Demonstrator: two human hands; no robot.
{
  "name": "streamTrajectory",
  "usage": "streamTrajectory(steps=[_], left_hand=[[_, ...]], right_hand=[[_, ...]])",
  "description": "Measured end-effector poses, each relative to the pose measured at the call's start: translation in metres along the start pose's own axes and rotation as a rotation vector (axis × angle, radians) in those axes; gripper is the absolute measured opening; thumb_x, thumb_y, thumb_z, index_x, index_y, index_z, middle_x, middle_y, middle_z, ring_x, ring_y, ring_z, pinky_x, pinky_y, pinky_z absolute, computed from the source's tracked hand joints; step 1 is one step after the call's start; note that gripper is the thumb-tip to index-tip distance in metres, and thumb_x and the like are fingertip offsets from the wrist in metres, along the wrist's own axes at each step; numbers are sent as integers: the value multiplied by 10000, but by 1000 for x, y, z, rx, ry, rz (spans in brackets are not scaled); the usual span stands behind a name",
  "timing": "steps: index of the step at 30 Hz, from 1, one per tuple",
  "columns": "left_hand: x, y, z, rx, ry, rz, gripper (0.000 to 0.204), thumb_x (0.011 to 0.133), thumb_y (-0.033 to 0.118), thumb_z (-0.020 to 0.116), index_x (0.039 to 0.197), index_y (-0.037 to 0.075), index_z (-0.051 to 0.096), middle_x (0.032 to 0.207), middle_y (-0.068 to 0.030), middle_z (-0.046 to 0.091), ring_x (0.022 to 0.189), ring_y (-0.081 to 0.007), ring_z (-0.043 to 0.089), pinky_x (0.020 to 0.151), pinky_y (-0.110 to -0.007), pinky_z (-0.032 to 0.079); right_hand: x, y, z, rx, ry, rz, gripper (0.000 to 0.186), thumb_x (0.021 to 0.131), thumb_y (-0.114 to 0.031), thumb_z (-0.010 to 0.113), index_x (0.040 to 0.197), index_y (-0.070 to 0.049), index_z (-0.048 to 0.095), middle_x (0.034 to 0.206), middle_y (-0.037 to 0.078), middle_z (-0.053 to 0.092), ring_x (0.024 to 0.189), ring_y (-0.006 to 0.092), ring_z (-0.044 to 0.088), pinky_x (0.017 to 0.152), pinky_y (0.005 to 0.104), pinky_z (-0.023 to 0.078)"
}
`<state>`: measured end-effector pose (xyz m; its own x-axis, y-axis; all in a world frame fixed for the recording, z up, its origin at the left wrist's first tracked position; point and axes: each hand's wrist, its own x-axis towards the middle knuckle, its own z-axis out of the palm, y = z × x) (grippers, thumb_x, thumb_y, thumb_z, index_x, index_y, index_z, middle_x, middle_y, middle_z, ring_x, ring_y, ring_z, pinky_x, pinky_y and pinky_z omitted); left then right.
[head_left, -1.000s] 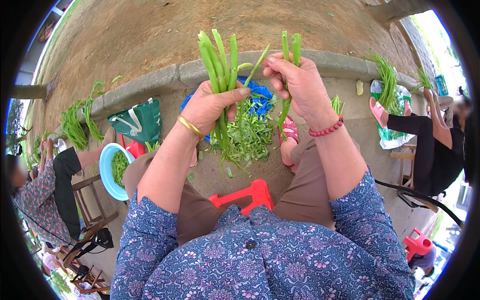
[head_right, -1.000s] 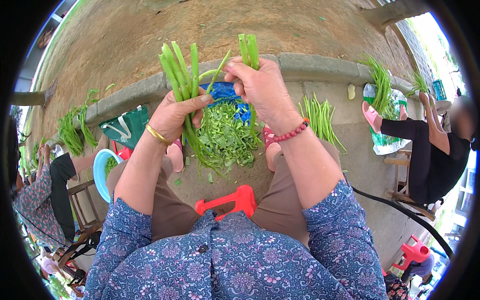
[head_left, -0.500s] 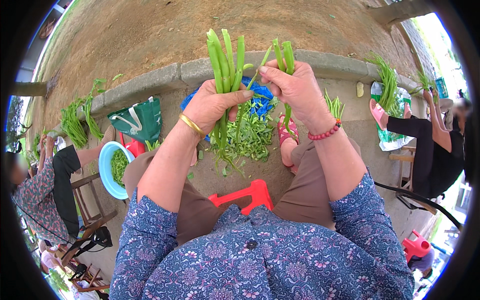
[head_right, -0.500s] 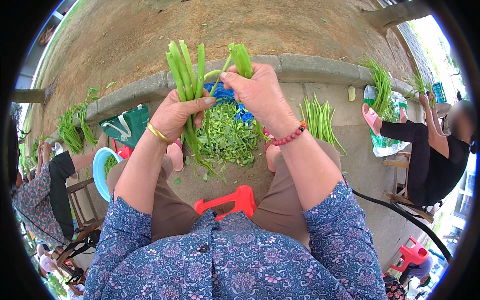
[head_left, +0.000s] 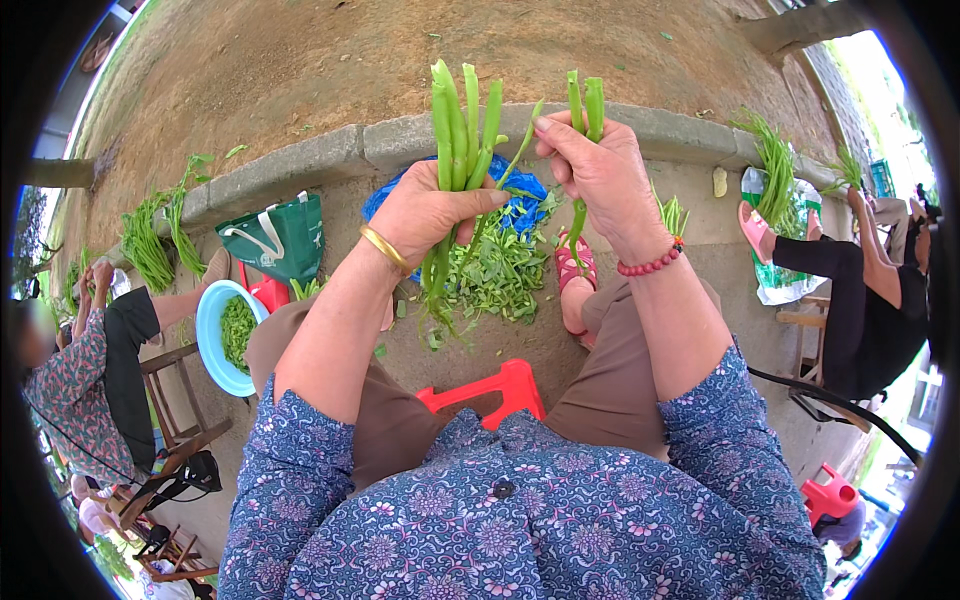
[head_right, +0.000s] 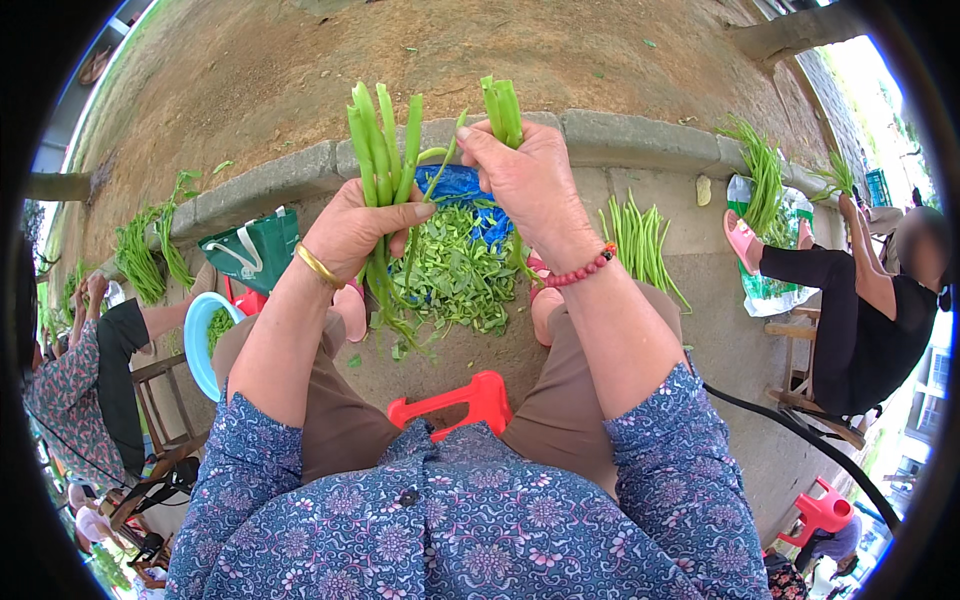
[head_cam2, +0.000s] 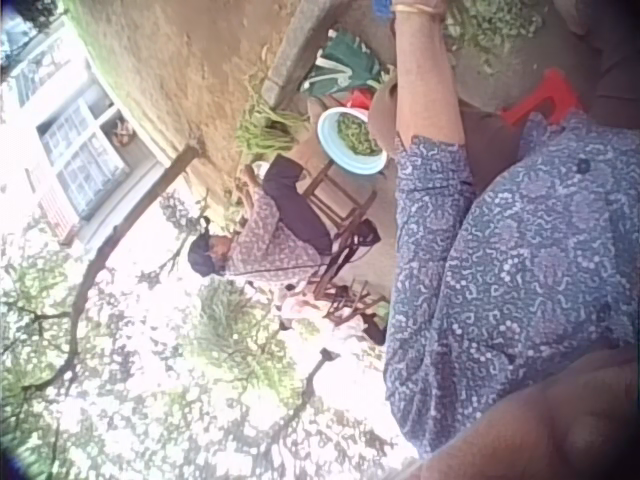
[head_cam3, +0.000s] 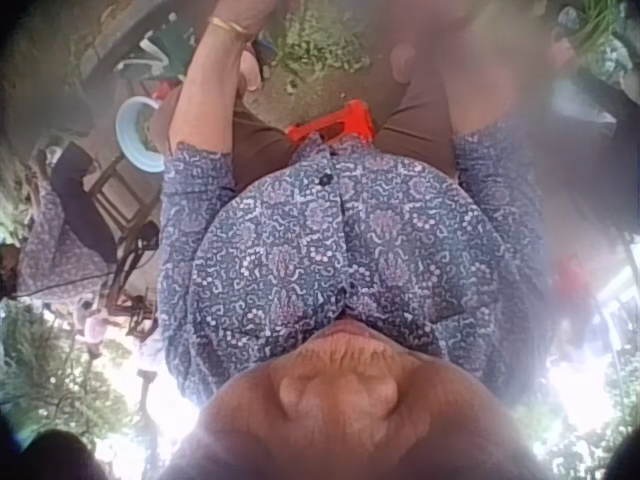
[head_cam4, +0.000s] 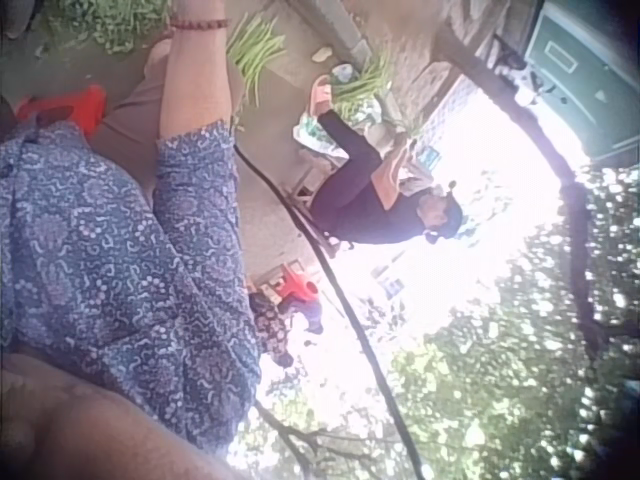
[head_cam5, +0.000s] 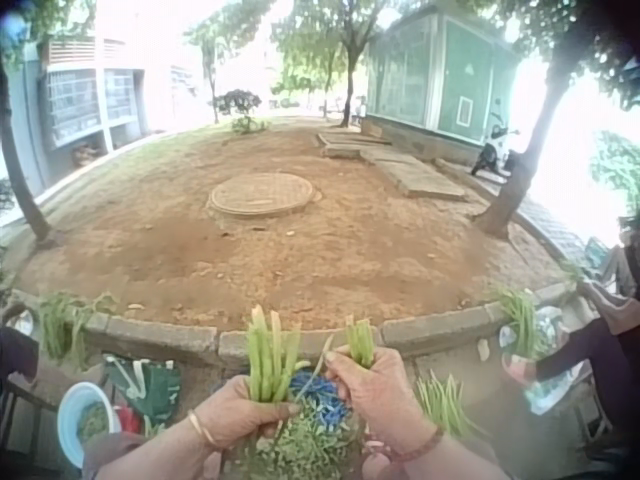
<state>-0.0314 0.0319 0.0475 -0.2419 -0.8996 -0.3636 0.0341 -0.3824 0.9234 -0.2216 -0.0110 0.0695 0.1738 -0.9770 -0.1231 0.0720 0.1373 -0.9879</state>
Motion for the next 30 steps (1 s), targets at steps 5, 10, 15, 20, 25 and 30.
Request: streamTrajectory(steps=[5,10,15,20,25,30], left_hand=[[-3,1,0,48,18,-10,138,796,118,739,850,44,635,672,25,567,516,-67,509,458,-216,389],[-4,8,-11,84,90,9,150,781,123,751,845,42,641,625,34,557,504,-61,503,457,-214,384],[-8,15,-29,191,24,6,166,774,130,753,831,31,633,627,23,548,491,-60,469,452,-212,358],[-14,17,-30,225,-31,-39,167,777,130,747,837,23,635,634,20,546,505,-62,467,464,-215,364],[-13,16,-43,328,51,-56,138,781,113,737,817,27,636,613,7,565,484,-79,509,464,-223,394],[-18,17,-47,131,125,45,137,791,110,731,841,36,627,646,12,561,510,-76,512,466,-214,397]], right_hand=[[1,-1,2,-35,-5,-9,154,857,-156,664,777,-26,646,662,-8,590,537,40,468,478,213,371],[3,7,-4,-238,-25,-147,156,823,-141,638,712,-34,611,616,-53,508,548,30,424,474,228,341],[1,13,-7,-321,-178,-119,156,791,-129,609,669,-37,576,599,-70,469,550,32,396,468,241,322],[-9,-15,-5,-306,-272,130,160,770,-136,605,646,-46,559,589,-67,464,533,32,382,460,246,301],[-2,-15,-37,68,-356,254,123,824,-146,639,753,-70,574,603,-67,457,437,14,356,378,195,227],[-2,-16,-34,89,-214,202,155,815,-136,655,687,-71,596,558,-51,482,421,29,374,374,205,250]])
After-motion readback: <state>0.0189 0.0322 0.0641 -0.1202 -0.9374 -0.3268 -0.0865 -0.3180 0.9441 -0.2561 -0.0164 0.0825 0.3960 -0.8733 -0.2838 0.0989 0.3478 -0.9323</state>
